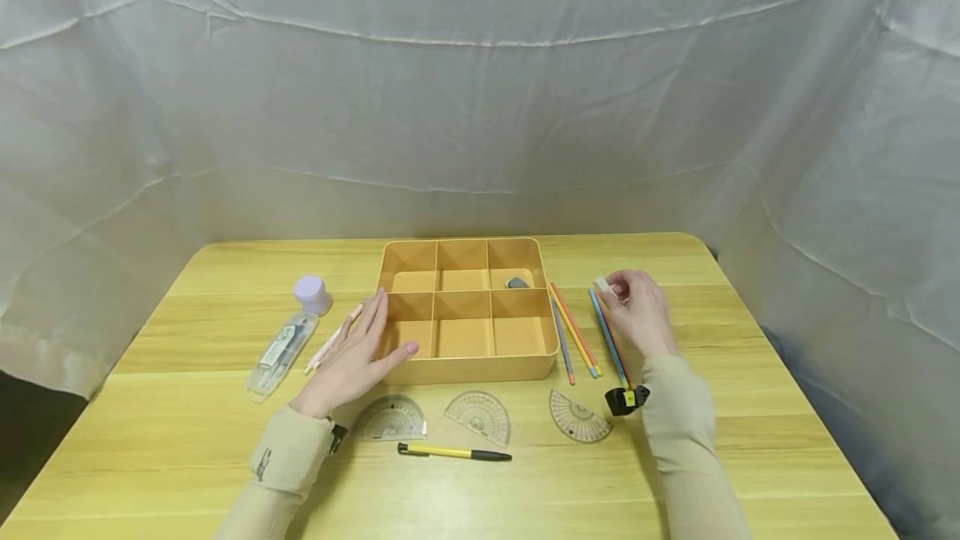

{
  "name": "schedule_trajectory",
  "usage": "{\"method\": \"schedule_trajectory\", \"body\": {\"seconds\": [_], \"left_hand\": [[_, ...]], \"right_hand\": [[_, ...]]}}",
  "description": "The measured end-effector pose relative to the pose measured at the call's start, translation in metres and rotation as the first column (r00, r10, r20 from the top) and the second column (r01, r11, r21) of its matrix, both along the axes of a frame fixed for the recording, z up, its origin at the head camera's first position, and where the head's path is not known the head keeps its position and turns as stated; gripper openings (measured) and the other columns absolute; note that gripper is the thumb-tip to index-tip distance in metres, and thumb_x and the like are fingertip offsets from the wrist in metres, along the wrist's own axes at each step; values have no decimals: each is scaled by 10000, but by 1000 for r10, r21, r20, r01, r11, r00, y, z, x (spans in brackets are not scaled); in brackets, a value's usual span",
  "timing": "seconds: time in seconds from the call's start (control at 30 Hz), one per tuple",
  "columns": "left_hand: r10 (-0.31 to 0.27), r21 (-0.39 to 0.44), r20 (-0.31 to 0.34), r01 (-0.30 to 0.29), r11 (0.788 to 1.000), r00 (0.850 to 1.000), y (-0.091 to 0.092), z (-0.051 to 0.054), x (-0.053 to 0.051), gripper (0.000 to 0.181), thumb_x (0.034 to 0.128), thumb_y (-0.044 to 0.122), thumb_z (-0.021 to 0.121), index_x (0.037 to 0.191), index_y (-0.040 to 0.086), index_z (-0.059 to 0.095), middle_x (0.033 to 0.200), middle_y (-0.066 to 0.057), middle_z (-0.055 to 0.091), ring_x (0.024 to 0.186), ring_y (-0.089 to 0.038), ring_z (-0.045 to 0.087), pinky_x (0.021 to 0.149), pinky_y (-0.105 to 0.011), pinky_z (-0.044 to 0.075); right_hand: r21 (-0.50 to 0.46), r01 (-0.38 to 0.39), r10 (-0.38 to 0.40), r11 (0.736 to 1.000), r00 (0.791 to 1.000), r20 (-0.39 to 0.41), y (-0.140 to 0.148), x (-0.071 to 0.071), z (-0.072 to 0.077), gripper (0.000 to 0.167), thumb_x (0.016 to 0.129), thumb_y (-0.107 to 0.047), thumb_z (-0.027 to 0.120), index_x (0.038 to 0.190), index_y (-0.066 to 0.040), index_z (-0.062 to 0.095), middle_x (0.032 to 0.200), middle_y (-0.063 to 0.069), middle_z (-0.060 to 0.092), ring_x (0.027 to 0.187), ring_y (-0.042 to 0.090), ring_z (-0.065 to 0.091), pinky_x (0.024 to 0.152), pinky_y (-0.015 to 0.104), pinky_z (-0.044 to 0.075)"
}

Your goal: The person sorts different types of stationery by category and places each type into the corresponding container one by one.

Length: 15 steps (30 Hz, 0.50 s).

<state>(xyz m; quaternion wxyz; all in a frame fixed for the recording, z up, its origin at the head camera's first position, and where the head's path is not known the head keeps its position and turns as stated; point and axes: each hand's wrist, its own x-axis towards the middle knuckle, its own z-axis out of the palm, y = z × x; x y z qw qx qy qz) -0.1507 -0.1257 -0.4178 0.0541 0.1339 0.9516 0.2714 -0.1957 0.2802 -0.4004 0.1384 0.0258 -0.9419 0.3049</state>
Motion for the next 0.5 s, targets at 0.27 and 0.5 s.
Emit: {"method": "schedule_trajectory", "body": {"seconds": [0.27, 0.5], "left_hand": [[2, 5, -7, -2, 1000, 1000, 1, 0, 0, 958, 995, 591, 485, 1609, 54, -18, 1715, -116, -38, 1596, -279, -20, 1283, -586, 22], [3, 4, -13, -3, 1000, 1000, 1, -1, 0, 962, 995, 592, 486, 1611, 40, -5, 1714, -113, -41, 1597, -297, 2, 1282, -588, 21]], "right_hand": [[-1, -27, 27, 1000, 1000, -16, -19, -12, 14, 214, 948, -123, 653, 1077, 47, 667, 929, 187, 652, 857, 314, 629, 723, 295, 466], [-6, -47, 47, 999, 999, -20, -33, -20, 23, 213, 955, -142, 652, 1069, 35, 683, 919, 185, 660, 851, 320, 617, 744, 319, 437]]}}
